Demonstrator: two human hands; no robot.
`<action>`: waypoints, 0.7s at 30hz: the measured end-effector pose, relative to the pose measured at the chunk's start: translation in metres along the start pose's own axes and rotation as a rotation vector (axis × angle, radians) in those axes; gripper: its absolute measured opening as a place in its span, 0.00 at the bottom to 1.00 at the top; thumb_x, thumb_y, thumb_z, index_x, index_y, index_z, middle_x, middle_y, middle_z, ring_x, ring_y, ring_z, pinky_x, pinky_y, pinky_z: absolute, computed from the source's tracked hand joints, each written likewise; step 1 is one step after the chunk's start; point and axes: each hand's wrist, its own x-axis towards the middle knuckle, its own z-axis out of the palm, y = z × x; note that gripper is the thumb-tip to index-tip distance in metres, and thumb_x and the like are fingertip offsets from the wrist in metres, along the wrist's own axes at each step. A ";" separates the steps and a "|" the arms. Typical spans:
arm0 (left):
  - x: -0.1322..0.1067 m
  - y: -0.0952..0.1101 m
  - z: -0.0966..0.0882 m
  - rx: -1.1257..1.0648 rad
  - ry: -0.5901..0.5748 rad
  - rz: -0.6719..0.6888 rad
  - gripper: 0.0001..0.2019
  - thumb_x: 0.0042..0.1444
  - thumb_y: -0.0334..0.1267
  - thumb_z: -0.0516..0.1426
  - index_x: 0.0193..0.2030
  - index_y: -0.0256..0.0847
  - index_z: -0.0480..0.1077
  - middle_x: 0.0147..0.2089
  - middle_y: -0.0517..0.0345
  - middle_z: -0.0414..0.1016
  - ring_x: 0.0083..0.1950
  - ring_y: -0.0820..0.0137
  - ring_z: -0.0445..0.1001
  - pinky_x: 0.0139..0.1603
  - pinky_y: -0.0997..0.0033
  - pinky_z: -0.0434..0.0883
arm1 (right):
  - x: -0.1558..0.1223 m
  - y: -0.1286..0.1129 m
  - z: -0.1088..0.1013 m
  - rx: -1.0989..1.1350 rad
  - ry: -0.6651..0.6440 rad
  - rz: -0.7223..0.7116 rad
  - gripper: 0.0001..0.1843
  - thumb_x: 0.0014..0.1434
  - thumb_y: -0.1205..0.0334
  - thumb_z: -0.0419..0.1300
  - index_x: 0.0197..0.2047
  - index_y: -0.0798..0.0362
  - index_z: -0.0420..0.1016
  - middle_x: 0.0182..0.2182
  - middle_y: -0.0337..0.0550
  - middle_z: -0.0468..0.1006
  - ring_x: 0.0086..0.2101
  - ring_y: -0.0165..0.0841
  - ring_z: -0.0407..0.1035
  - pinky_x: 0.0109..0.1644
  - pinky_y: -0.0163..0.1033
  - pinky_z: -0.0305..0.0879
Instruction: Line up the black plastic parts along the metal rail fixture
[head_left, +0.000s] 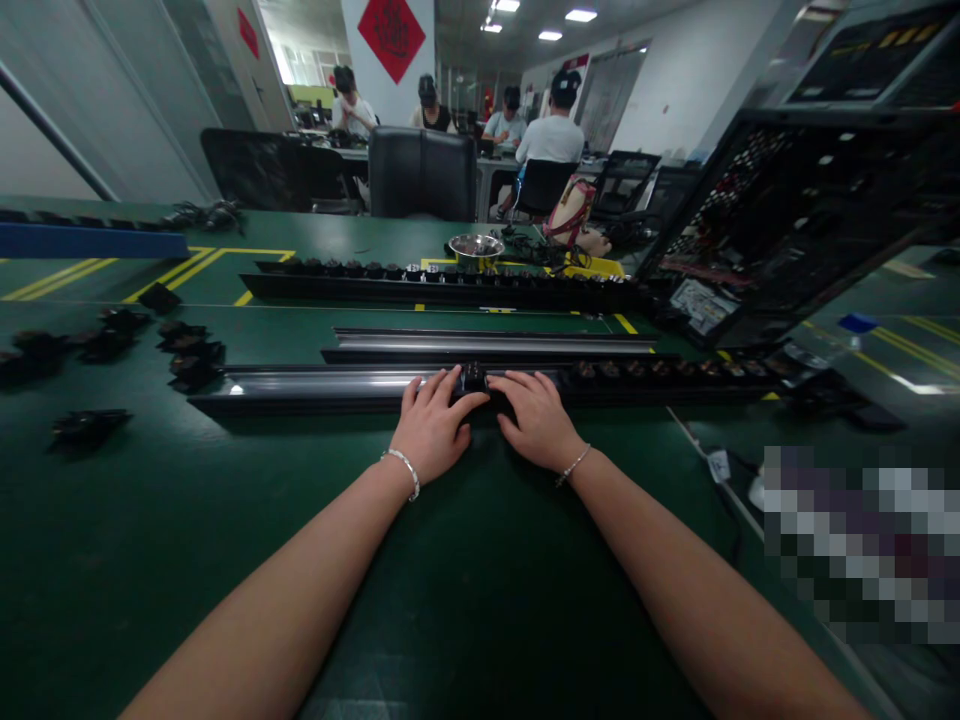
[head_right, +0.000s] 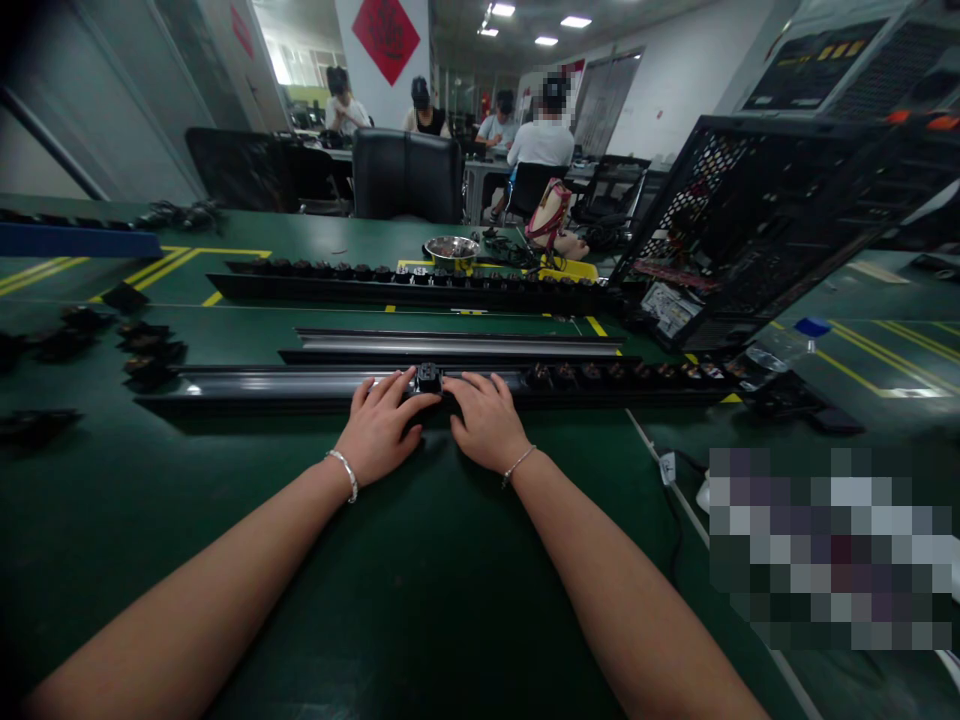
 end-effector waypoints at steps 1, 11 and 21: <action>0.000 0.000 0.000 0.002 0.002 -0.002 0.25 0.51 0.36 0.54 0.57 0.58 0.60 0.67 0.57 0.51 0.66 0.58 0.50 0.63 0.48 0.45 | 0.000 0.000 0.000 0.000 -0.004 -0.003 0.25 0.53 0.65 0.51 0.56 0.51 0.62 0.55 0.43 0.67 0.57 0.40 0.54 0.61 0.55 0.40; 0.002 0.004 0.003 0.044 0.018 -0.040 0.26 0.49 0.35 0.55 0.56 0.56 0.62 0.67 0.54 0.49 0.66 0.55 0.49 0.63 0.48 0.47 | 0.005 -0.003 0.002 0.013 -0.015 -0.002 0.29 0.53 0.71 0.47 0.59 0.50 0.57 0.56 0.43 0.66 0.57 0.35 0.54 0.62 0.51 0.40; 0.002 0.011 0.007 0.136 0.076 -0.093 0.31 0.50 0.37 0.54 0.62 0.54 0.54 0.67 0.50 0.49 0.66 0.51 0.47 0.62 0.47 0.48 | 0.006 -0.003 0.004 0.006 -0.025 -0.002 0.33 0.52 0.72 0.46 0.62 0.51 0.52 0.58 0.42 0.64 0.57 0.34 0.54 0.62 0.49 0.41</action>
